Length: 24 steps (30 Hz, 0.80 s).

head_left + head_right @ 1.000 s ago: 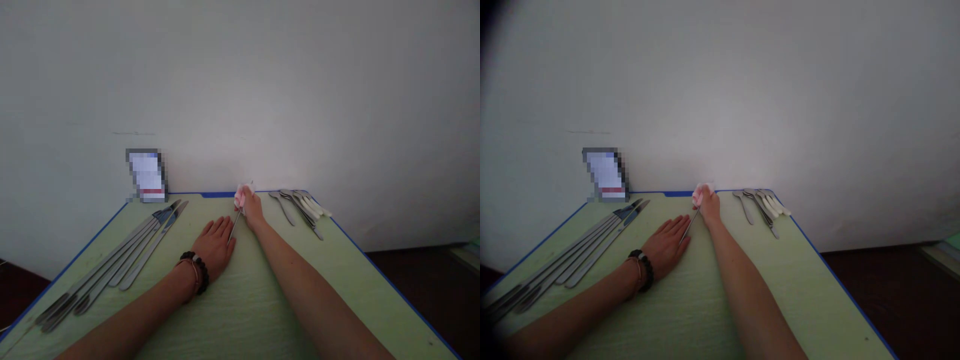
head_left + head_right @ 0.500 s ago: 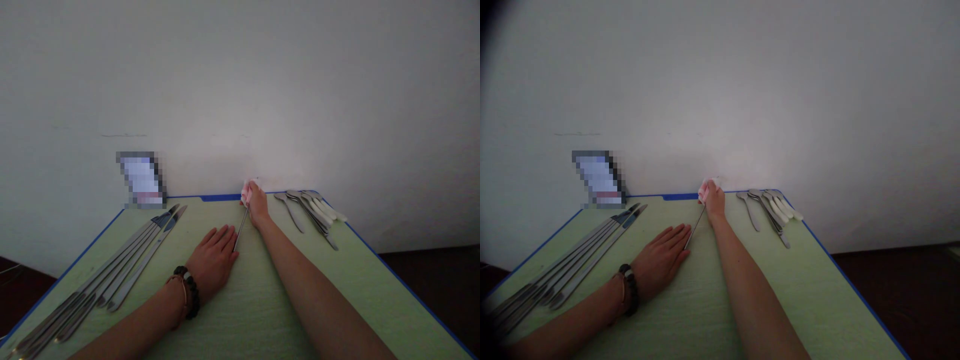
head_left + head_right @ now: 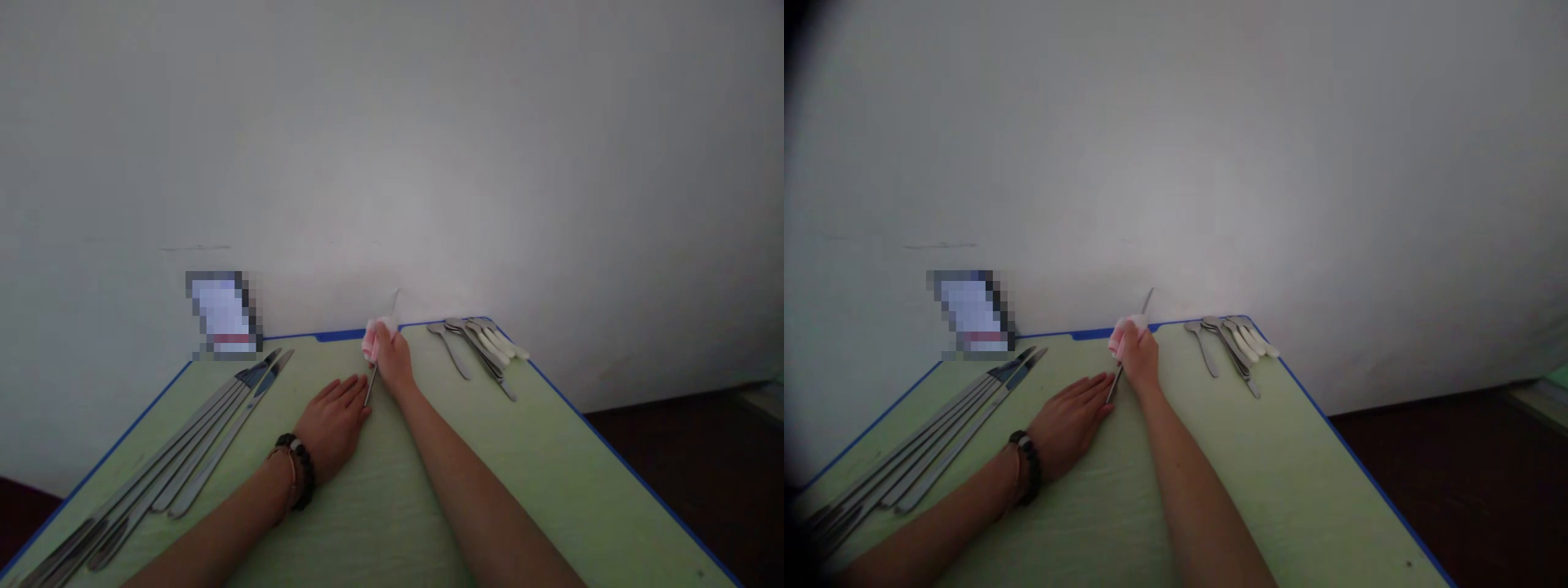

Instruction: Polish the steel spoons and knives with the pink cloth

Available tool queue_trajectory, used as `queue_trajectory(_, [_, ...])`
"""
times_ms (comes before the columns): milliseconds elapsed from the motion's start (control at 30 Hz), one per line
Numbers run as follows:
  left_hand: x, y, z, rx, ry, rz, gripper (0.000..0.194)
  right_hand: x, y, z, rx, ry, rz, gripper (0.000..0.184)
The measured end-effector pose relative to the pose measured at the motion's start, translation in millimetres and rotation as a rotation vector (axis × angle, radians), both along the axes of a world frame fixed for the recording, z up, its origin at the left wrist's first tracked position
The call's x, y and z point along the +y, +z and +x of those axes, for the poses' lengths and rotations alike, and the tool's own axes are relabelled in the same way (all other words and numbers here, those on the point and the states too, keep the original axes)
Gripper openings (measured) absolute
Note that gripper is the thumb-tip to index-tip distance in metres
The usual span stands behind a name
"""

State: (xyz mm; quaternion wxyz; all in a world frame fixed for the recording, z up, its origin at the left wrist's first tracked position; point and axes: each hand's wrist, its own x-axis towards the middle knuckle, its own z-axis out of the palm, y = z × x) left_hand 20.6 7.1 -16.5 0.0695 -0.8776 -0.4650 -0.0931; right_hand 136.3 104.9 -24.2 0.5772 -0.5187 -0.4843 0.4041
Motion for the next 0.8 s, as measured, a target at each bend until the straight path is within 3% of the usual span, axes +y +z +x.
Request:
queue_trajectory(200, [-0.8,10.7,0.7,0.007,0.044,-0.045,0.031,-47.8,4.1,-6.9,-0.124,-0.008,-0.016,0.043])
queue_trajectory(367, [-8.1,16.3,-3.0,0.018,0.048,-0.046,0.029,-82.1,7.9,-7.8,-0.005,0.014,0.060,0.040])
queue_trajectory(567, [-11.1,15.9,-4.6,0.010,0.011,-0.032,0.030,-85.3,10.4,-7.9,-0.010,0.067,0.033,0.037])
queue_trajectory(800, [-5.4,14.7,-1.9,-0.038,0.072,-0.009,0.026,-76.3,7.4,-9.9,0.064,0.119,0.032,0.038])
